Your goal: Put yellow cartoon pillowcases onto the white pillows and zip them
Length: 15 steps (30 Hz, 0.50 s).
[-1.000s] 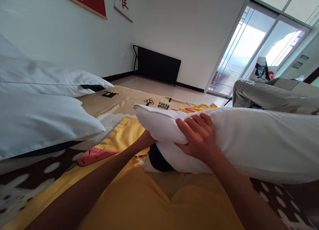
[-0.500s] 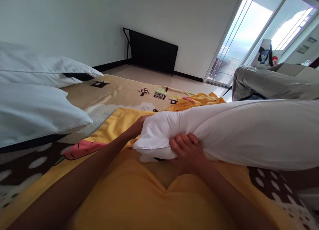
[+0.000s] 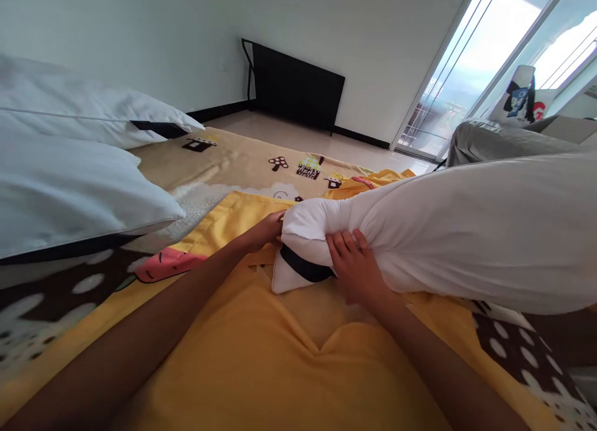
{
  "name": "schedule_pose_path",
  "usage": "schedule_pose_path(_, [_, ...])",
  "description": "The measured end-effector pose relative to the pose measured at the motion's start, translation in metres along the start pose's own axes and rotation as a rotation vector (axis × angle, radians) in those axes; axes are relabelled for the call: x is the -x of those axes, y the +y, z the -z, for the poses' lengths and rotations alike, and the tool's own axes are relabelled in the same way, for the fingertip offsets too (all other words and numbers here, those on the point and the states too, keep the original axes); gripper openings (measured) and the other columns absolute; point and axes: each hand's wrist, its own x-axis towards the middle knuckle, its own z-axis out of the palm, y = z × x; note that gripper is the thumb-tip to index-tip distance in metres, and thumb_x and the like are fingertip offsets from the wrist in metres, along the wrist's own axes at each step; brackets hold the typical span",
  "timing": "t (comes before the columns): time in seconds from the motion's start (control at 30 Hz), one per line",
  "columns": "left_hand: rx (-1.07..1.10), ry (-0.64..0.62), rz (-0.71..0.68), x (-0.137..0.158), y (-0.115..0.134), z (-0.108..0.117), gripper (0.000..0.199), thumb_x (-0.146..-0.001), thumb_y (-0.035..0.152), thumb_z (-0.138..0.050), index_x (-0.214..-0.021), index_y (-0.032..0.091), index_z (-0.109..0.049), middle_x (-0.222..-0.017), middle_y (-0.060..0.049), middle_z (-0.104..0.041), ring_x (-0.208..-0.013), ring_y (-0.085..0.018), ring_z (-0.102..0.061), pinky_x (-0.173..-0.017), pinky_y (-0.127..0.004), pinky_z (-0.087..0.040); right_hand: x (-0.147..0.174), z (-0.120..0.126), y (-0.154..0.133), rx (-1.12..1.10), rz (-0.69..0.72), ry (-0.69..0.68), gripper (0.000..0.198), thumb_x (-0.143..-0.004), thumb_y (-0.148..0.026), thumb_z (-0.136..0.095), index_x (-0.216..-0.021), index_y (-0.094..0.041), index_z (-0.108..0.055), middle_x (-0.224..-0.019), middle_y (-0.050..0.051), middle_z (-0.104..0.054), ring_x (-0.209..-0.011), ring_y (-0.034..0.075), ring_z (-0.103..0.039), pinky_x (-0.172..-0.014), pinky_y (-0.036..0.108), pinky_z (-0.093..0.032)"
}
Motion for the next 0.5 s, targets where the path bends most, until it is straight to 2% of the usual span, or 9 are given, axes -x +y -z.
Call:
schedule_pose_path(0.17, [0.023, -0.027, 0.039, 0.0, -0.001, 0.005, 0.043, -0.072, 0.031, -0.05, -0.113, 0.017, -0.055, -0.083, -0.006, -0.065, -0.062, -0.017, -0.06, -0.047, -0.023, -0.048, -0.017, -0.009, 0.003, 0.005, -0.024, 0.032, 0.049, -0.074, -0.013, -0.053, -0.123, -0.008, -0.051, -0.109, 0.014, -0.06, -0.104, 0.026, -0.047, -0.101, 0.042, -0.023])
schedule_pose_path(0.33, [0.047, -0.032, 0.052, -0.002, -0.008, 0.007, 0.046, -0.075, 0.035, -0.055, -0.115, 0.013, -0.051, -0.073, -0.005, -0.063, -0.055, -0.016, -0.059, -0.047, -0.024, -0.047, -0.027, -0.015, 0.006, -0.039, 0.0, 0.012, 0.037, -0.071, -0.018, -0.059, -0.107, -0.011, -0.056, -0.099, 0.014, -0.061, -0.094, 0.027, -0.047, -0.092, 0.04, -0.029])
schedule_pose_path(0.4, [0.057, 0.009, 0.025, -0.003, -0.01, 0.007, 0.057, -0.076, 0.035, -0.056, -0.126, 0.011, -0.043, -0.084, -0.01, -0.065, -0.063, -0.019, -0.062, -0.052, -0.026, -0.049, -0.031, -0.014, 0.01, -0.038, 0.022, 0.003, 0.033, -0.069, -0.017, -0.059, -0.102, -0.012, -0.057, -0.097, 0.013, -0.061, -0.093, 0.027, -0.047, -0.092, 0.04, -0.028])
schedule_pose_path(0.43, [0.063, 0.04, -0.001, -0.003, -0.009, 0.007, 0.065, -0.076, 0.034, -0.058, -0.133, 0.012, -0.036, -0.095, -0.014, -0.064, -0.071, -0.021, -0.063, -0.058, -0.028, -0.051, -0.033, -0.012, 0.014, -0.032, 0.03, -0.002, 0.033, -0.068, -0.015, -0.057, -0.1, -0.012, -0.057, -0.097, 0.014, -0.061, -0.093, 0.027, -0.047, -0.092, 0.039, -0.028])
schedule_pose_path(0.5, [0.086, 0.093, -0.077, -0.002, -0.005, 0.008, 0.081, -0.073, 0.033, -0.063, -0.141, 0.014, -0.023, -0.123, -0.02, -0.053, -0.093, -0.024, -0.061, -0.072, -0.031, -0.052, -0.036, -0.003, 0.026, -0.028, 0.026, -0.015, 0.037, -0.064, -0.011, -0.054, -0.101, -0.012, -0.057, -0.101, 0.015, -0.061, -0.096, 0.027, -0.047, -0.092, 0.039, -0.027])
